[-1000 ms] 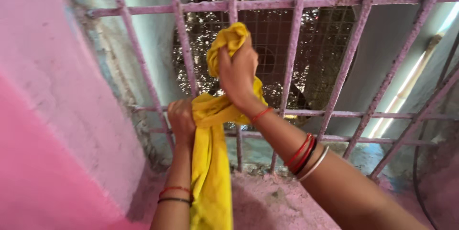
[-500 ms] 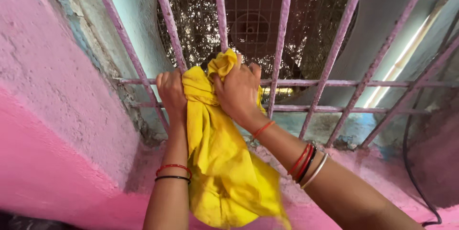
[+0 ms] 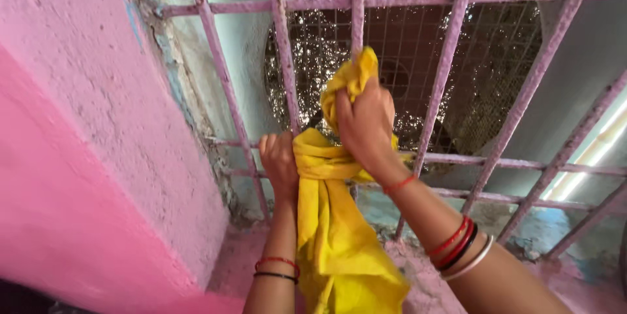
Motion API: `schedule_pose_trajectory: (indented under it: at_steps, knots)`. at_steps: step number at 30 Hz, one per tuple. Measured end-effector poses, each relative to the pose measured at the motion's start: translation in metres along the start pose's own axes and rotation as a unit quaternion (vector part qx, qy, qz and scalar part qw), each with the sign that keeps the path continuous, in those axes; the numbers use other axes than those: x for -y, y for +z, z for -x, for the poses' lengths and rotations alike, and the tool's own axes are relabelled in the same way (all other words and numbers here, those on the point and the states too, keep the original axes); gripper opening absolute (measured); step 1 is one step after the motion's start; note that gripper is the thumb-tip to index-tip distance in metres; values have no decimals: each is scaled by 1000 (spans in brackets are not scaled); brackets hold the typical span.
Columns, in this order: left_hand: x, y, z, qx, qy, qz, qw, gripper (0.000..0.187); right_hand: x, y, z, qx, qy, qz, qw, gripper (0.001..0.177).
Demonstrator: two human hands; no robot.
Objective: The person wipes the pink metal window grille with a yellow cloth. They systematically clean the vertical and horizontal bars, moving from the lower sections to the upper sections of the grille.
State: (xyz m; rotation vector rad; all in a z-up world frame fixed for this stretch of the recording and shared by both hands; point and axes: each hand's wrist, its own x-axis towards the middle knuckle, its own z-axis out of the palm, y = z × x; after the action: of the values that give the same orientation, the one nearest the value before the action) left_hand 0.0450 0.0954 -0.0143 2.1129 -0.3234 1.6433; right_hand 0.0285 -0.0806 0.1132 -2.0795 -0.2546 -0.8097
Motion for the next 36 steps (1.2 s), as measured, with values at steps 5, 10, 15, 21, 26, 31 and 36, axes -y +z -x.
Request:
schedule_pose_trajectory:
  at_steps: [5,10,15,21,26,31,36]
  knots:
    - [-2,-5,0,11,40,-9,999,23,-44,12,61,-38,-144,166,975,38]
    - [1,-3,1,6,42,-16,999,20,-38,-8,35,97,-44,24,994,35]
    - [-15,-12,-4,27,-11,-17,999,33,22,-26,-62,54,-26,-343,937,30]
    - [2,0,2,17,-25,11,999,22,45,-7,-51,-126,-29,-127,983,31]
    - [39,30,27,5,24,-93,995,17,0,3,0,-35,-23,5,999,35]
    - [33,22,21,48,18,-42,998,25,-34,0,75,-51,-171,98,979,42]
    - [12,11,10,10,47,-36,998,24,-29,-10,38,113,-9,115,987,39]
